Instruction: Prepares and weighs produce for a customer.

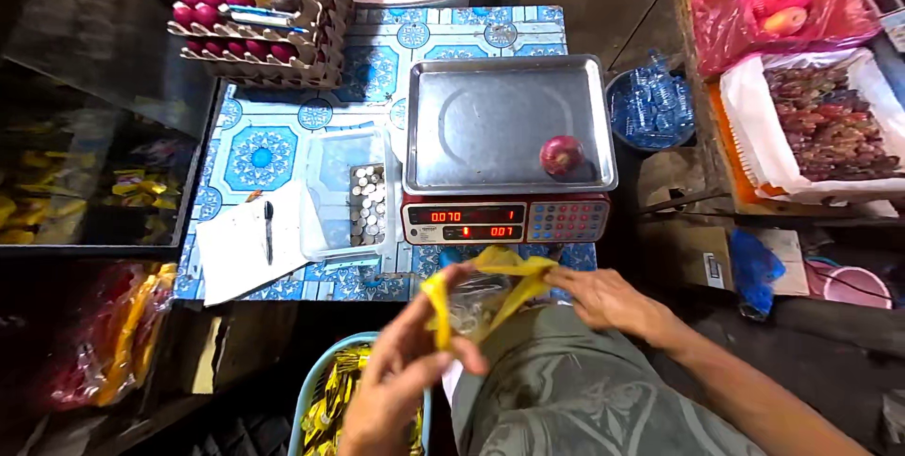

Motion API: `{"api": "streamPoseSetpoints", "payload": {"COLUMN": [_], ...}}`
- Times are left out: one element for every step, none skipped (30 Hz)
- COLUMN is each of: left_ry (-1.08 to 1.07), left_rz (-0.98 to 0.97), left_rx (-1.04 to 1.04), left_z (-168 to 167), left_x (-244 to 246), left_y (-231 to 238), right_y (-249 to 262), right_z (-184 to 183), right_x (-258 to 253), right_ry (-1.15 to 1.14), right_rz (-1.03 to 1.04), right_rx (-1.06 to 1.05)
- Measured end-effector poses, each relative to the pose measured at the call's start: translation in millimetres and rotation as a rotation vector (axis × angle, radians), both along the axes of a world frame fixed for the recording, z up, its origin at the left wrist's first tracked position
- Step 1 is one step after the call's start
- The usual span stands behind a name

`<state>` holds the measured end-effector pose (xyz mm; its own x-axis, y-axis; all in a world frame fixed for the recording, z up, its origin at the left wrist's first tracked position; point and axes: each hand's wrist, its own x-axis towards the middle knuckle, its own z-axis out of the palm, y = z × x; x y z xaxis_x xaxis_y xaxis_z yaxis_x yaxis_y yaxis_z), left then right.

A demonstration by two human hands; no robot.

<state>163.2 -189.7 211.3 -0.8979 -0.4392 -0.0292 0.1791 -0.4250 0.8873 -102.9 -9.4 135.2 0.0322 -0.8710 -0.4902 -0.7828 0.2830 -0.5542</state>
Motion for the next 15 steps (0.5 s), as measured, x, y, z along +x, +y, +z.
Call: {"api": "streamPoseSetpoints", "payload": {"left_ry": [-0.067, -0.131, -0.184, -0.217, -0.224, -0.208, -0.188, -0.182, -0.186, -0.204, -0.229, -0.265, -0.286, -0.277, -0.25], "left_rz": [0.077, 0.143, 0.187, 0.215, 0.238, 0.253, 0.263, 0.281, 0.299, 0.31, 0.305, 0.295, 0.283, 0.263, 0.243], "left_rx": [0.003, 0.011, 0.014, 0.012, 0.006, -0.01, -0.031, -0.048, -0.053, -0.051, -0.055, -0.077, -0.093, -0.091, -0.087], "left_z": [-8, -15, -20, -22, -22, -21, -22, -24, -27, -31, -36, -40, -41, -41, -39], "left_x": [10, 18, 25, 31, 35, 38, 39, 39, 36, 32, 28, 24, 20, 18, 15], "left_y": [-7, -11, -12, -10, -8, -6, -4, -2, 0, 2, 4, 6, 7, 8, 8], "right_y": [3, 6, 5, 2, -1, -3, -5, -5, -5, -6, -7, -10, -15, -23, -35], "right_z": [-11, -22, -26, -22, -13, 1, 16, 30, 41, 47, 49, 50, 54, 60, 67], "right_x": [-4, -6, -6, -3, -1, -1, 0, 1, 3, 4, 3, -2, -11, -21, -34], "right_ry": [0.09, 0.186, 0.264, 0.302, 0.328, 0.347, 0.354, 0.347, 0.31, 0.243, 0.153, 0.039, -0.063, -0.084, -0.002], "right_rz": [0.011, 0.033, 0.061, 0.085, 0.094, 0.086, 0.069, 0.052, 0.036, 0.026, 0.029, 0.035, 0.02, -0.029, -0.097], "right_rx": [-0.113, -0.32, -0.511, -0.631, -0.723, -0.795, -0.845, -0.877, -0.894, -0.888, -0.844, -0.76, -0.666, -0.624, -0.631]}}
